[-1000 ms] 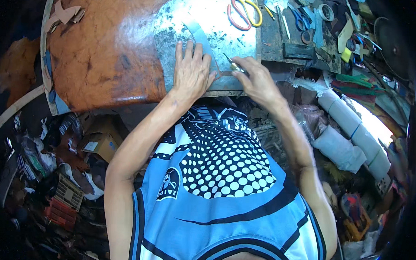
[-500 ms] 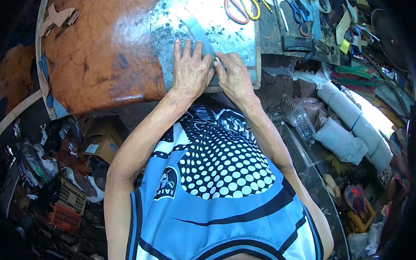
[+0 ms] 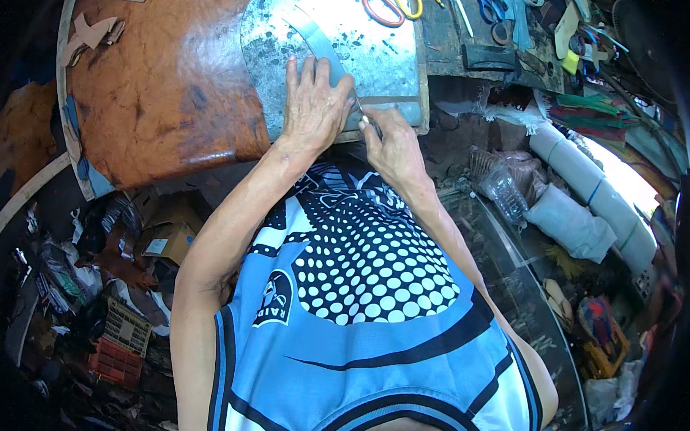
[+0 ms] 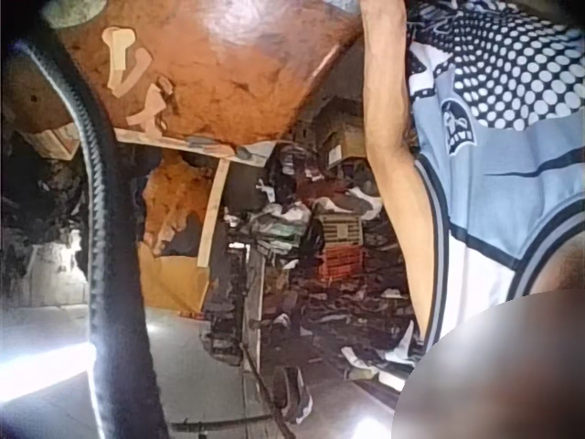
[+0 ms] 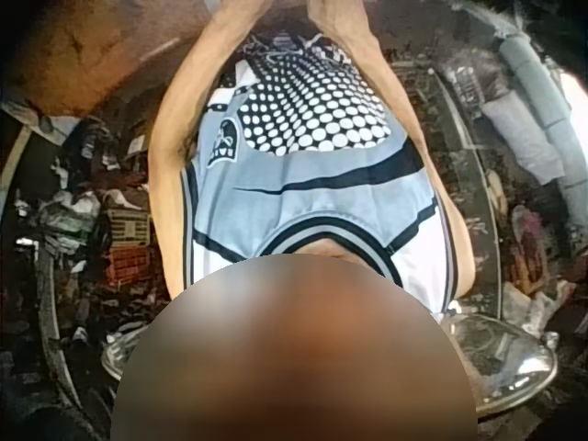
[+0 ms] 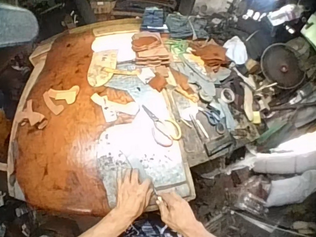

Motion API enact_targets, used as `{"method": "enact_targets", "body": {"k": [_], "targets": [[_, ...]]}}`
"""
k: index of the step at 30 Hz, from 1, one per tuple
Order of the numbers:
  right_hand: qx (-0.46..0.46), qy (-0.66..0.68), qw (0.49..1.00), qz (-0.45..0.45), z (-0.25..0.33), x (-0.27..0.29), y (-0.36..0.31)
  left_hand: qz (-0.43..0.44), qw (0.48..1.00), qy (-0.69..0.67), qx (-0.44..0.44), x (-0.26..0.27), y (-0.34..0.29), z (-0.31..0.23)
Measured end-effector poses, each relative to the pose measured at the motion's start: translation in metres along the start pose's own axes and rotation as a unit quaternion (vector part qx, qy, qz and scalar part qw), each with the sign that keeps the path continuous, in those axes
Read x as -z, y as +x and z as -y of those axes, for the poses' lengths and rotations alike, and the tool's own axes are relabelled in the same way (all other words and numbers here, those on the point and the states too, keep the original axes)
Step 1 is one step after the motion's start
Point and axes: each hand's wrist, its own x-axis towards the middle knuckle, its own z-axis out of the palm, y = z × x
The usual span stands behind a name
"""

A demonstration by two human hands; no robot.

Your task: Marking patterns on leather pieces using a silver stylus and various templates in a workshop.

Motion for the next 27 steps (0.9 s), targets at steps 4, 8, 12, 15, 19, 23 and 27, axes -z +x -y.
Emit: {"method": "enact_targets", "body": {"k": [4, 8, 12, 15, 19, 23, 27], "targets": [[-0.036, -0.008, 0.999, 0.010, 0.004, 0.000, -0.014, -0.008, 1.000, -0.005, -0.005, -0.001, -0.002, 0.002], [-0.039, -0.019, 0.999, 0.003, 0.012, 0.001, -0.013, -0.007, 1.000, 0.001, -0.012, 0.002, 0.001, 0.004], [-0.037, 0.001, 0.999, 0.014, -0.003, -0.001, -0.011, -0.012, 1.000, -0.012, -0.006, 0.001, 0.000, 0.006], [-0.075, -0.046, 0.978, -0.191, -0.031, 0.008, -0.019, -0.020, 0.999, -0.023, -0.020, -0.006, 0.000, 0.008], [-0.060, -0.042, 0.965, -0.253, -0.042, 0.033, -0.017, -0.039, 0.996, -0.047, -0.060, -0.020, 0.005, 0.020], [-0.061, -0.059, 0.987, -0.135, -0.029, -0.001, -0.002, -0.065, 0.992, -0.069, -0.079, -0.027, 0.006, 0.026], [-0.087, -0.099, 0.986, -0.106, -0.034, -0.012, 0.013, -0.054, 0.990, -0.091, -0.089, -0.041, 0.020, 0.015]]}}
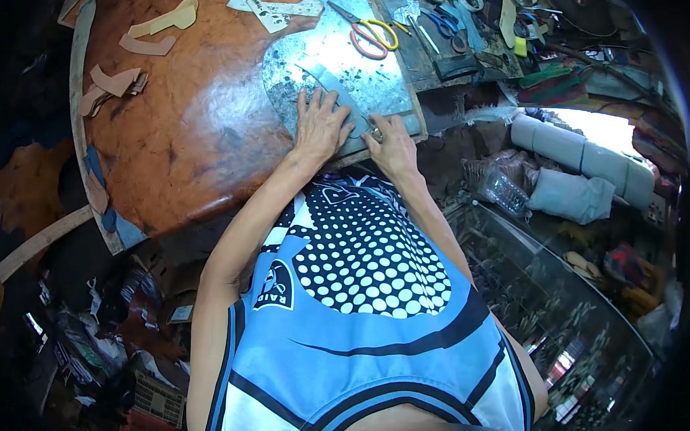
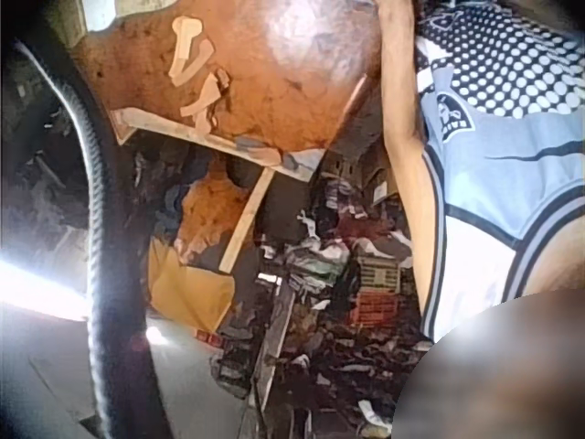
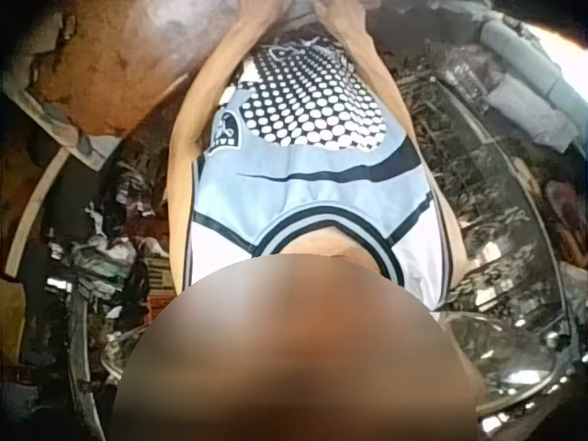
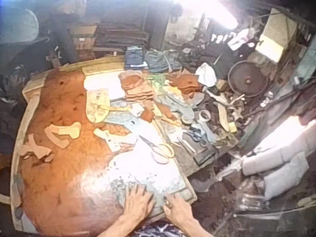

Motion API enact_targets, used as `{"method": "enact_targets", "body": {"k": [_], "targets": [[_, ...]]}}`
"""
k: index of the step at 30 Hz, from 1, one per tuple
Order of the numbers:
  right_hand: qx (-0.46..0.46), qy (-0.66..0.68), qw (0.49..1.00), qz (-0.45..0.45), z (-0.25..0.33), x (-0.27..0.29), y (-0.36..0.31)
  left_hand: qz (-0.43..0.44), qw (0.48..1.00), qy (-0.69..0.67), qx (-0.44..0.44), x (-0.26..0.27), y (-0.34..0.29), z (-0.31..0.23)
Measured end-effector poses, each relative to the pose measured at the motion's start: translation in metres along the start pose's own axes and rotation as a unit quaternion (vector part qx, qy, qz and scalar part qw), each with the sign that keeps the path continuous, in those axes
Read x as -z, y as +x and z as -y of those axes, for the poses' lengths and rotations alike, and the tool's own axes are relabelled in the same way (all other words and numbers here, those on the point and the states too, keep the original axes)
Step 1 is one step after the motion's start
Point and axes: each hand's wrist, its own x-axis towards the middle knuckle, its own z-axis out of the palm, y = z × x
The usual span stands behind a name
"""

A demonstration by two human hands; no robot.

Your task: Marking patterns on leather pieces using a silver stylus and various templates in a workshop.

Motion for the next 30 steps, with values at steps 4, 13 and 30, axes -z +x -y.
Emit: {"method": "enact_targets", "body": {"k": [4, 13, 30], "targets": [[-0.002, 0.003, 1.000, -0.013, -0.015, 0.000, 0.006, 0.023, 0.999, -0.037, -0.010, -0.011, 0.009, 0.009], [-0.074, -0.079, 0.994, 0.002, -0.013, 0.004, 0.030, 0.044, 0.997, 0.047, -0.042, -0.033, -0.009, 0.009], [-0.147, 0.561, 0.809, 0.095, -0.014, 0.085, 0.009, 0.101, 0.871, -0.454, 0.154, -0.009, 0.011, -0.030]]}}
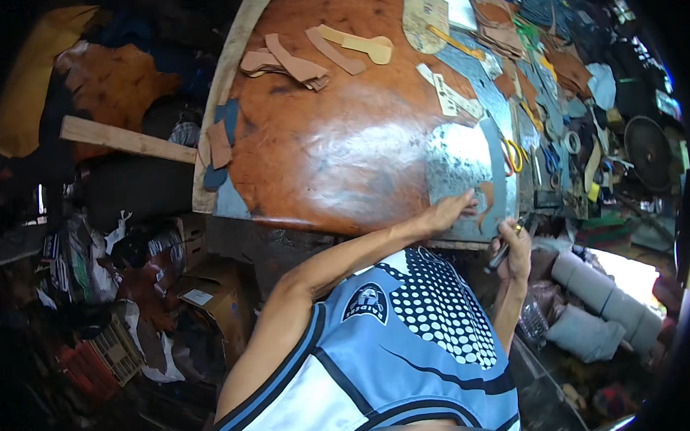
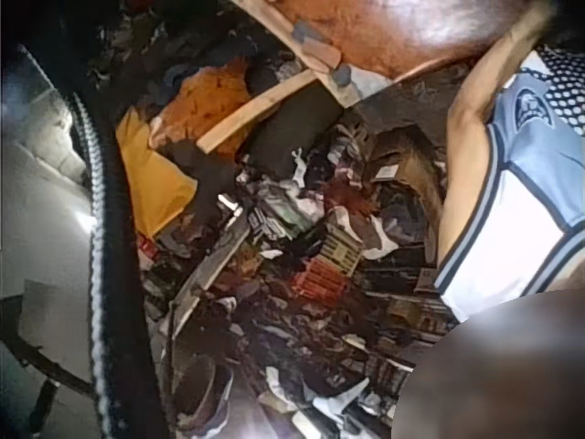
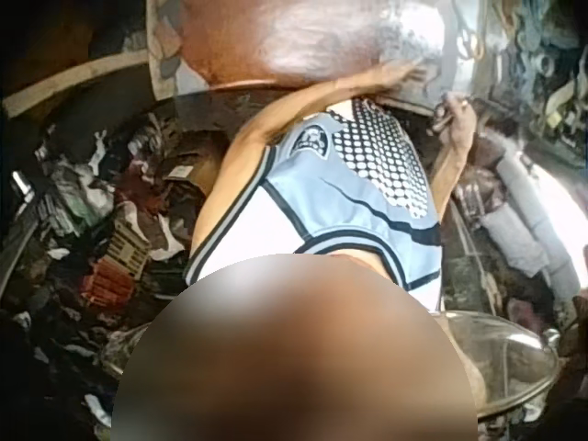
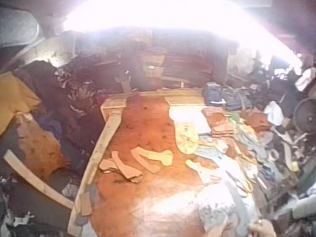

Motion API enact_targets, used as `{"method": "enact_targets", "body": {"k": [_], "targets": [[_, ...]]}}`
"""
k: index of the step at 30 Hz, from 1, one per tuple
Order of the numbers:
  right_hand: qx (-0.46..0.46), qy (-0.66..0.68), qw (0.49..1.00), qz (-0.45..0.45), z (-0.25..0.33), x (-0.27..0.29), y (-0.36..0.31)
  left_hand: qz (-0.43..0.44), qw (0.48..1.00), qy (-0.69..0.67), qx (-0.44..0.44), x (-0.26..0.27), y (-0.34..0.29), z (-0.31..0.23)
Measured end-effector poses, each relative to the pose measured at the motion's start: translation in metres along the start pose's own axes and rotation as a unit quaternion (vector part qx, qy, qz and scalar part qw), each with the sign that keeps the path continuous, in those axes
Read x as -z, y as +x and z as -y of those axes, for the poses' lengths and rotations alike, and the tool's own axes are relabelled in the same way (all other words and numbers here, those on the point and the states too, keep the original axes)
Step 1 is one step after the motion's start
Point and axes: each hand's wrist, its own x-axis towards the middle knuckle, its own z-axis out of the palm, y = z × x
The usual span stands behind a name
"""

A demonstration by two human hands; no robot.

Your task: Marking patterns on leather pieces using a silver stylus and various templates in a workshop.

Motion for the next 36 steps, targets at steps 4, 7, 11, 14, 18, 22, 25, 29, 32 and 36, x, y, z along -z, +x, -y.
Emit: {"method": "enact_targets", "body": {"k": [4, 7, 11, 14, 18, 22, 25, 29, 32, 36], "targets": [[-0.051, 0.053, 0.996, 0.040, -0.017, -0.030, -0.009, 0.004, 0.872, -0.483, 0.079, 0.020, -0.003, -0.030], [-0.047, -0.031, 0.998, 0.040, -0.026, -0.041, -0.004, -0.094, 0.954, -0.282, 0.030, 0.031, 0.003, -0.013], [-0.063, -0.105, 0.992, 0.022, -0.030, -0.048, 0.001, -0.209, 0.970, 0.126, -0.015, 0.073, -0.013, -0.018], [-0.055, -0.091, 0.994, 0.010, -0.039, -0.043, 0.006, -0.255, 0.962, 0.102, -0.011, 0.114, -0.010, -0.014], [-0.061, -0.077, 0.995, 0.001, -0.038, -0.043, 0.006, -0.282, 0.957, -0.009, 0.068, 0.201, 0.007, -0.031], [-0.060, -0.077, 0.995, -0.021, -0.039, -0.048, 0.002, -0.286, 0.946, -0.142, 0.050, 0.288, 0.036, -0.042], [-0.074, -0.072, 0.995, -0.015, -0.034, -0.054, 0.001, -0.318, 0.935, -0.143, 0.062, 0.336, 0.048, -0.041], [-0.062, -0.060, 0.996, -0.038, -0.035, -0.052, -0.005, -0.499, 0.854, 0.136, 0.063, 0.362, 0.050, -0.017], [-0.052, -0.039, 0.995, -0.078, -0.042, -0.044, -0.011, -0.461, 0.825, 0.326, -0.023, 0.338, 0.059, -0.031], [-0.036, -0.044, 0.992, -0.113, -0.040, -0.037, -0.008, -0.337, 0.797, 0.502, 0.004, 0.318, 0.099, -0.032]]}}
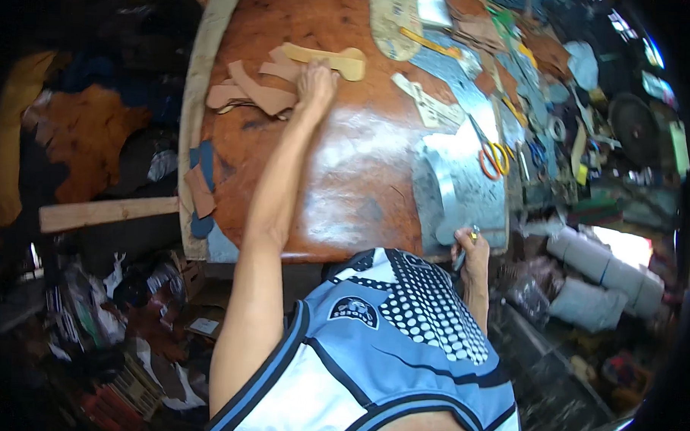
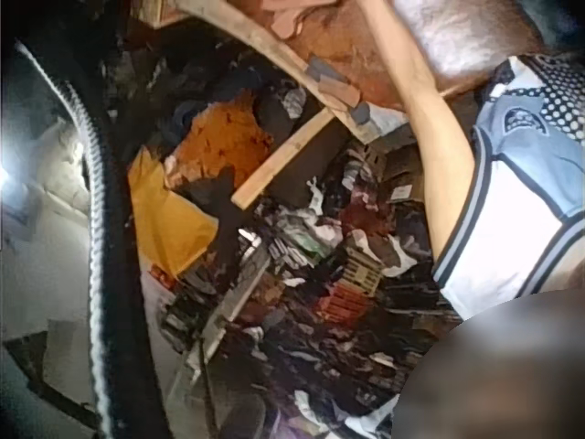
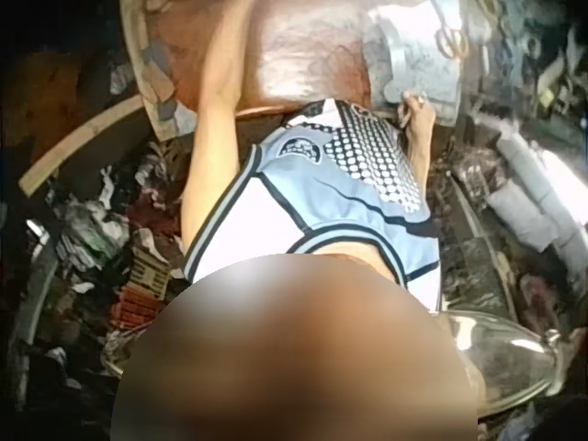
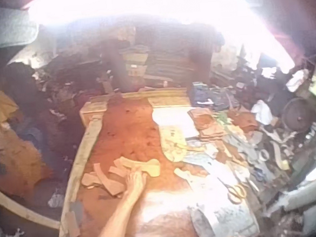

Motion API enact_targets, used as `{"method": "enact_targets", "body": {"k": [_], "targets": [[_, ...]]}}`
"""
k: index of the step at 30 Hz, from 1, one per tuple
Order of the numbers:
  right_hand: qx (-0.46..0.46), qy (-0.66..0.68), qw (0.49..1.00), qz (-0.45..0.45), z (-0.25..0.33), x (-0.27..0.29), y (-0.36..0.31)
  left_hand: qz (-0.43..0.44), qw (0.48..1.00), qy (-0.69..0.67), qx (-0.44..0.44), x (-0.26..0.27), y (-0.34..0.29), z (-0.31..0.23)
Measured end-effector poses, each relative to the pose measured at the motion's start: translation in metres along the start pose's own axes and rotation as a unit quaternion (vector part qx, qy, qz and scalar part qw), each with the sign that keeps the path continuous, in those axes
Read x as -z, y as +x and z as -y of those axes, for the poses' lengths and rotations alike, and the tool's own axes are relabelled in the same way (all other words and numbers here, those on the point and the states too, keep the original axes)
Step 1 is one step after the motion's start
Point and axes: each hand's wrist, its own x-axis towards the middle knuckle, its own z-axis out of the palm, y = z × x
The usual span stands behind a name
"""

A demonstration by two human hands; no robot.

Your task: Marking patterns on leather pieces using a silver stylus and various templates in a workshop.

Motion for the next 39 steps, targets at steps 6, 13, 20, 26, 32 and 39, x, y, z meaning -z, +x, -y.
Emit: {"method": "enact_targets", "body": {"k": [6, 13, 20, 26, 32, 39], "targets": [[0.018, 0.018, 1.000, -0.008, -0.002, 0.018, 0.002, 0.076, 0.990, 0.118, -0.010, -0.031, 0.025, -0.007], [-0.026, 0.128, 0.991, -0.024, -0.030, 0.022, -0.016, 0.044, 0.993, -0.093, -0.065, -0.041, -0.021, -0.054], [-0.013, 0.079, 0.994, 0.069, -0.008, 0.003, -0.003, 0.040, 0.992, -0.100, -0.060, -0.008, -0.047, -0.033], [-0.003, 0.067, 0.994, 0.080, -0.006, -0.002, 0.002, 0.007, 0.995, 0.000, -0.104, 0.014, -0.072, -0.025], [-0.015, 0.066, 0.995, 0.078, -0.009, 0.002, -0.002, -0.068, 0.996, 0.052, 0.019, 0.047, -0.084, 0.025], [-0.012, 0.043, 0.993, 0.108, -0.003, -0.008, -0.001, -0.070, 0.928, -0.237, 0.278, 0.058, -0.089, 0.095]]}}
